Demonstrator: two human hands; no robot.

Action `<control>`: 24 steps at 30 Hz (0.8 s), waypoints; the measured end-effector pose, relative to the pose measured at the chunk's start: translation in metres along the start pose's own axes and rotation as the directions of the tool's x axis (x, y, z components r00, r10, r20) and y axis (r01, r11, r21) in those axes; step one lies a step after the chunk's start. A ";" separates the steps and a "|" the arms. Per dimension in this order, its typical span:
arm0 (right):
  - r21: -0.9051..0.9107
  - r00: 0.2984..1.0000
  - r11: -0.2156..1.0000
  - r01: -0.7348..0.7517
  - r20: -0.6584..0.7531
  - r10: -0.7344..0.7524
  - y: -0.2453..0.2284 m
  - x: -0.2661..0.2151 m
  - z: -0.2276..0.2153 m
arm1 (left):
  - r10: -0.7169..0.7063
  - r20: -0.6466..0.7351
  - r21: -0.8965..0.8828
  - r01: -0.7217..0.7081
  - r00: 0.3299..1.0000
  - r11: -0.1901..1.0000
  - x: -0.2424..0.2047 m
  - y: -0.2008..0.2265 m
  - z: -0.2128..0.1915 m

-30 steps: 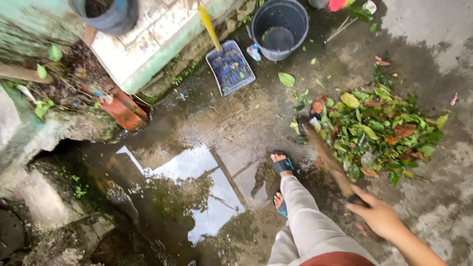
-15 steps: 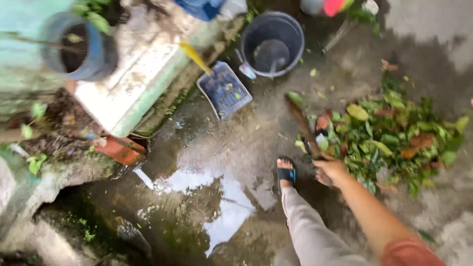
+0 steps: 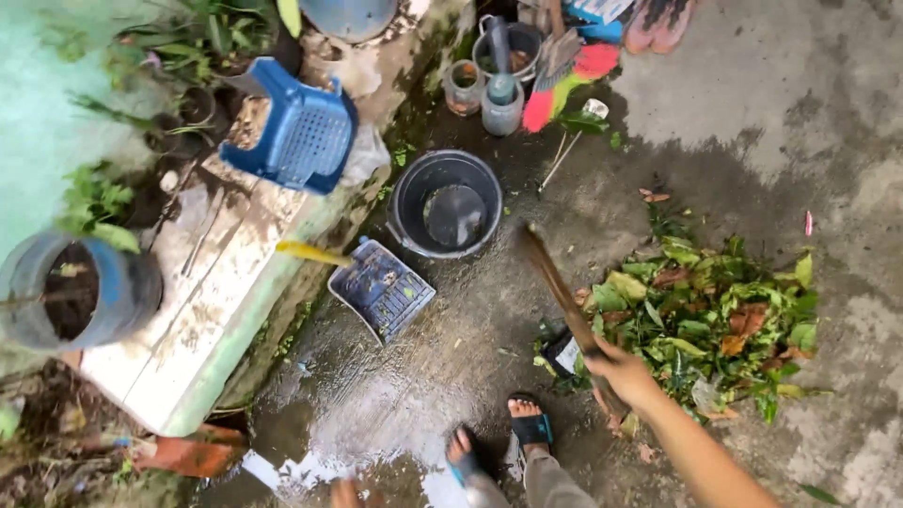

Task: Sweeping wet leaves and debris from a concrete floor into a small plastic tray using a long wooden stick.

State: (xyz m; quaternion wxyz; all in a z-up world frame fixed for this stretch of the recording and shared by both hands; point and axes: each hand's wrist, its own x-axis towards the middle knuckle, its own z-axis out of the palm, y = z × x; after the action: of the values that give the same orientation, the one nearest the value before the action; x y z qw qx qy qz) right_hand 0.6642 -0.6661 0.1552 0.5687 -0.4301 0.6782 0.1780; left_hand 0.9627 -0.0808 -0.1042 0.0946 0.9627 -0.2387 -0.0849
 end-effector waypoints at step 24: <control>0.339 0.954 0.929 0.149 -0.298 -0.044 -0.190 0.262 -0.065 | -0.333 0.178 -0.206 0.366 0.926 0.907 0.530 0.253 -0.099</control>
State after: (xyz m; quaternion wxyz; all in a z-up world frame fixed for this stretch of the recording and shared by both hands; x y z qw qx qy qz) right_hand 0.7774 -0.9209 -0.0216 0.5418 -0.3738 0.7517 -0.0406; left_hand 1.3331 -0.5388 -0.0148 0.1745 0.9635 -0.0561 -0.1949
